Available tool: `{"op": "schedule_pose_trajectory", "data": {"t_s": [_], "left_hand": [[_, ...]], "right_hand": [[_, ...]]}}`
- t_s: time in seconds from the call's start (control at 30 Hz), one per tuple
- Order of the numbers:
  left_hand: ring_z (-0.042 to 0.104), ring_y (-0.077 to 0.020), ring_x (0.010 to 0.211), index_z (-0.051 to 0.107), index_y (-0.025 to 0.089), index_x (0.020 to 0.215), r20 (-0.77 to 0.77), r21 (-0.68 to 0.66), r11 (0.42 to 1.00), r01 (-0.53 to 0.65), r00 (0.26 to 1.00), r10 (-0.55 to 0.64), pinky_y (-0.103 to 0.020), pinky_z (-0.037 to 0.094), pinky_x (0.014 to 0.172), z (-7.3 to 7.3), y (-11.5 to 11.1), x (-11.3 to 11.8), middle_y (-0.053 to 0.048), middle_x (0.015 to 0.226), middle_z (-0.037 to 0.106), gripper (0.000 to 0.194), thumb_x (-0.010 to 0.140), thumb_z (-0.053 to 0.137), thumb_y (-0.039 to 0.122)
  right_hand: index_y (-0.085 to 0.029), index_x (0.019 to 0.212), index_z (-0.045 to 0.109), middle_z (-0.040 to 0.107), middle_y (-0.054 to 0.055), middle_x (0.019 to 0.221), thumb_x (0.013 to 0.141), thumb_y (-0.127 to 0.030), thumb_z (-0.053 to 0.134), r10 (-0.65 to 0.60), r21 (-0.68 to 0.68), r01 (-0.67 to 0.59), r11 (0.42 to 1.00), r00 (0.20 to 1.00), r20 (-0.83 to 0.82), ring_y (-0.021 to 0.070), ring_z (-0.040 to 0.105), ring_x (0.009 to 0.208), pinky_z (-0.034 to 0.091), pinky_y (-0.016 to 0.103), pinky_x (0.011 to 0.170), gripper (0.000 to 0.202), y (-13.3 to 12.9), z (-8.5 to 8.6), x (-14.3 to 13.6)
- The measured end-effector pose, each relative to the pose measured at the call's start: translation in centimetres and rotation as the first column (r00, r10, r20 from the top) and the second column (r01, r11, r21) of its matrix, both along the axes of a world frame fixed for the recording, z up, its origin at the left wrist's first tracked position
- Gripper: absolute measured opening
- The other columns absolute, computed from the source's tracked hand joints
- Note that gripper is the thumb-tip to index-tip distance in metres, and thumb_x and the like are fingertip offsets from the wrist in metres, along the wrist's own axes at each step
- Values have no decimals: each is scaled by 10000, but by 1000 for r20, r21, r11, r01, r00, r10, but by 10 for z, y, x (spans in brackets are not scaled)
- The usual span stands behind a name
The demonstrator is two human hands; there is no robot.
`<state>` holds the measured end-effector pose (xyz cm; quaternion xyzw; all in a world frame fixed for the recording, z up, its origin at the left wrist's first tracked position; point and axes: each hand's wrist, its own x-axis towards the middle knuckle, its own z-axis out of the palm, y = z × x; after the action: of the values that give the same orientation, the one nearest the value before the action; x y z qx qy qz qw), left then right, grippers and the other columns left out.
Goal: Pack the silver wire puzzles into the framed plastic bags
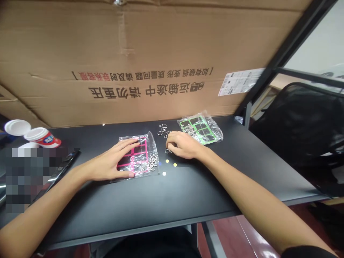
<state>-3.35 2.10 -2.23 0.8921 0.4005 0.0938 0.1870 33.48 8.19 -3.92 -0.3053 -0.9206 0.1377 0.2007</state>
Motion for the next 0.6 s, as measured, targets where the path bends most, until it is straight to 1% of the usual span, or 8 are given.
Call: {"op": "schedule_pose_trajectory", "data": {"t_s": [0.07, 0.13, 0.17, 0.23, 0.3, 0.37, 0.5, 0.6], "left_hand": [[252, -458, 1695, 290, 358, 1775, -22, 0, 1000, 6, 1000, -6, -662, 277, 1375, 1, 0, 0, -112, 1855, 235, 1103, 883, 792, 771], [225, -464, 1702, 266, 353, 1782, -45, -7, 1000, 11, 999, -11, -672, 264, 1375, 2, -1, 1, -117, 1861, 210, 1133, 875, 787, 789], [210, -470, 1705, 255, 351, 1785, -54, -13, 1000, 11, 998, -12, -681, 257, 1375, 3, -1, 1, -119, 1864, 198, 1159, 861, 792, 801], [179, -482, 1709, 236, 343, 1790, -66, -25, 1000, 18, 998, -20, -697, 239, 1375, 4, -1, 1, -124, 1867, 177, 1231, 818, 815, 826], [159, -489, 1712, 222, 333, 1794, -71, -25, 999, 32, 997, -33, -703, 228, 1376, 5, -1, 2, -133, 1869, 164, 1293, 778, 836, 843], [159, -489, 1712, 219, 333, 1795, -67, -17, 999, 44, 997, -45, -701, 231, 1376, 4, -1, 1, -138, 1868, 165, 1312, 763, 846, 845], [177, -498, 1706, 228, 335, 1793, -64, -19, 999, 42, 997, -43, -709, 242, 1370, 4, 0, 1, -141, 1865, 174, 1298, 768, 848, 838], [152, -492, 1712, 204, 325, 1798, -91, -24, 999, 34, 995, -36, -712, 232, 1372, 4, 0, 1, -143, 1870, 151, 1305, 779, 830, 849]], "right_hand": [[-172, 1087, 802, 759, 117, 1004, 1019, -162, 527, -113, 74, 114, 991, 994, -7, 289, 679, 973, 525, 448, 900, 284, 2, -3, 0], [-163, 1220, 785, 754, 128, 1047, 1047, -189, 516, -147, 120, 153, 981, 987, -59, 292, 682, 990, 534, 455, 912, 321, 1, -4, -1], [-164, 1259, 773, 749, 123, 1045, 1058, -201, 515, -114, 120, 124, 985, 990, -89, 281, 683, 978, 539, 443, 904, 329, -1, -3, -1], [-171, 1299, 760, 736, 98, 1016, 1075, -214, 521, 27, 74, -18, 997, 992, -125, 244, 682, 926, 545, 398, 866, 330, -7, -1, -4], [-178, 1307, 764, 723, 74, 980, 1078, -210, 533, 179, -3, -180, 984, 976, -122, 206, 679, 865, 544, 347, 813, 327, -13, 2, -7], [-186, 1296, 779, 723, 68, 982, 1073, -200, 545, 263, -53, -269, 962, 960, -100, 190, 679, 844, 541, 323, 790, 323, -18, 3, -11], [-196, 1247, 796, 740, 82, 1019, 1050, -198, 573, 289, -32, -291, 956, 956, -52, 216, 688, 904, 547, 343, 842, 298, -21, 1, -15], [-203, 1139, 796, 743, 77, 1033, 1016, -180, 606, 286, -42, -287, 957, 958, -39, 219, 692, 921, 549, 341, 851, 227, -20, 0, -15]]}}
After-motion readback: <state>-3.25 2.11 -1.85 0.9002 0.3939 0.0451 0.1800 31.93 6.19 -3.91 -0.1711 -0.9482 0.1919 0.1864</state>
